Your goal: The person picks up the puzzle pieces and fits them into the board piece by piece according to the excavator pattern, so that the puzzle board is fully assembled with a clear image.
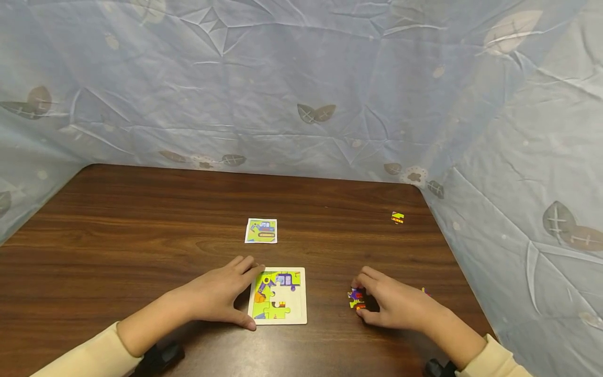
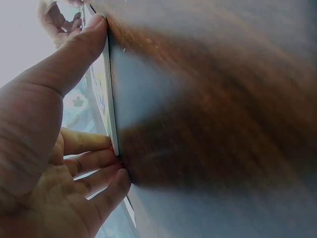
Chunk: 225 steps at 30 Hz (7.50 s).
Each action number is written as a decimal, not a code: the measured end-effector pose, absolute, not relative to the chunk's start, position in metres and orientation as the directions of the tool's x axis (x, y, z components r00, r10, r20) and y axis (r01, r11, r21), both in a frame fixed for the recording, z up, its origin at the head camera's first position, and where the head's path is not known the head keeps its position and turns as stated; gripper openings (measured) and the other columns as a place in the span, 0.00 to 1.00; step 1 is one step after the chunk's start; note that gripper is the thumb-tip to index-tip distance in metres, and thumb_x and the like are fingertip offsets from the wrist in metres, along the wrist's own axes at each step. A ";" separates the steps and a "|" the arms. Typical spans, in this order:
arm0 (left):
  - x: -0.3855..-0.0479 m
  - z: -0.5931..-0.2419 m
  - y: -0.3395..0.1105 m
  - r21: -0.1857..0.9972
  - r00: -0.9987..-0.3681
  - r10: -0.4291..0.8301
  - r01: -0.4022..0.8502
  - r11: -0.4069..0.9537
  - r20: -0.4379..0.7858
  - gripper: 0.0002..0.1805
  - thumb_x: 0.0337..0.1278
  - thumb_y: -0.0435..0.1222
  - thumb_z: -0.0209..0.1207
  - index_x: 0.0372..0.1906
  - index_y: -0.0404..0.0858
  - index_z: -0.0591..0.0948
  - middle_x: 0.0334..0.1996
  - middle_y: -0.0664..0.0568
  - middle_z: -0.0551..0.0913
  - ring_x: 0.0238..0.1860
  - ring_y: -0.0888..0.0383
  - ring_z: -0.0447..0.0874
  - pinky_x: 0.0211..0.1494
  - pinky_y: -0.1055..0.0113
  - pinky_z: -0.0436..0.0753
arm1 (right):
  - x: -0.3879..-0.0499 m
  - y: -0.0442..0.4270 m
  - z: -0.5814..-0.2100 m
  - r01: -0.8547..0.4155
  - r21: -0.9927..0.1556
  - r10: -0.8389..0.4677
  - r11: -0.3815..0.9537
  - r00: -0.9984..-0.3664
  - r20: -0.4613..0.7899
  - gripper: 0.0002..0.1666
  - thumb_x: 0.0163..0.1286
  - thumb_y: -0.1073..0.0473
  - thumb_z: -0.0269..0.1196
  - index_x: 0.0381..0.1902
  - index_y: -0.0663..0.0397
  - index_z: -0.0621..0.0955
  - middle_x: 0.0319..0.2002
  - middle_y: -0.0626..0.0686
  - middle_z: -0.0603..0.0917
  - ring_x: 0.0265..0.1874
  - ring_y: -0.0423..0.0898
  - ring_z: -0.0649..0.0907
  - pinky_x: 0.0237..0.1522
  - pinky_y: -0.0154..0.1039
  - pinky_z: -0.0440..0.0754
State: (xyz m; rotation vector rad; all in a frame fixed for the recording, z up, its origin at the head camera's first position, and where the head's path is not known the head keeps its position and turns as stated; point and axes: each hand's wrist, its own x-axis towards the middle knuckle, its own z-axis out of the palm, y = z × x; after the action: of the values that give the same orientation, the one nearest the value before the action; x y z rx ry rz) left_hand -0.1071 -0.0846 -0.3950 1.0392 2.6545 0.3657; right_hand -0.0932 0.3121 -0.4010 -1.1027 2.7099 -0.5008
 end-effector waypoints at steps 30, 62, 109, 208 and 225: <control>-0.108 -0.398 -0.087 0.327 -0.710 0.686 0.617 0.716 -0.161 0.62 0.46 0.68 0.73 0.78 0.32 0.66 0.71 0.43 0.71 0.70 0.48 0.71 0.68 0.52 0.82 | -0.116 0.267 -0.314 -0.697 -0.318 -0.695 0.642 -0.705 0.141 0.17 0.63 0.56 0.75 0.47 0.44 0.80 0.41 0.36 0.81 0.39 0.30 0.78 0.43 0.32 0.84; -0.107 -0.396 -0.085 0.312 -0.712 0.685 0.622 0.718 -0.158 0.62 0.44 0.68 0.73 0.76 0.32 0.68 0.67 0.46 0.73 0.66 0.52 0.72 0.66 0.55 0.84 | -0.110 0.173 -0.370 -0.669 -0.366 -0.721 0.647 -0.693 -0.010 0.23 0.69 0.50 0.69 0.56 0.55 0.79 0.48 0.46 0.82 0.41 0.41 0.82 0.45 0.32 0.84; -0.108 -0.394 -0.085 0.296 -0.708 0.689 0.632 0.716 -0.152 0.61 0.45 0.68 0.73 0.76 0.32 0.68 0.67 0.46 0.72 0.67 0.51 0.72 0.65 0.55 0.84 | -0.105 0.158 -0.387 -0.672 -0.286 -0.716 0.683 -0.693 -0.081 0.21 0.72 0.45 0.69 0.53 0.51 0.89 0.43 0.44 0.80 0.38 0.34 0.74 0.37 0.27 0.80; -0.105 -0.395 -0.084 0.310 -0.716 0.681 0.619 0.721 -0.153 0.62 0.45 0.68 0.73 0.77 0.32 0.67 0.68 0.44 0.72 0.66 0.51 0.71 0.68 0.54 0.82 | -0.235 0.405 -0.394 -0.159 -0.296 -0.191 0.942 -0.978 -0.084 0.20 0.73 0.51 0.67 0.37 0.67 0.82 0.32 0.61 0.87 0.32 0.54 0.85 0.36 0.50 0.82; -0.106 -0.396 -0.085 0.307 -0.717 0.678 0.616 0.726 -0.165 0.62 0.46 0.69 0.72 0.78 0.33 0.67 0.68 0.45 0.72 0.67 0.51 0.71 0.68 0.54 0.82 | -0.234 0.407 -0.394 -0.293 -0.304 -0.322 0.907 -0.945 -0.050 0.14 0.70 0.63 0.69 0.48 0.68 0.83 0.41 0.67 0.84 0.39 0.61 0.86 0.46 0.60 0.84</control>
State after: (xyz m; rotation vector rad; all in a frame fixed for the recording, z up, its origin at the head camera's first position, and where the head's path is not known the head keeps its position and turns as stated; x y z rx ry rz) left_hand -0.1060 -0.0846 -0.3965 1.0195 2.6646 0.3354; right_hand -0.2342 0.4068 -0.3945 -0.4799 2.9703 -0.4507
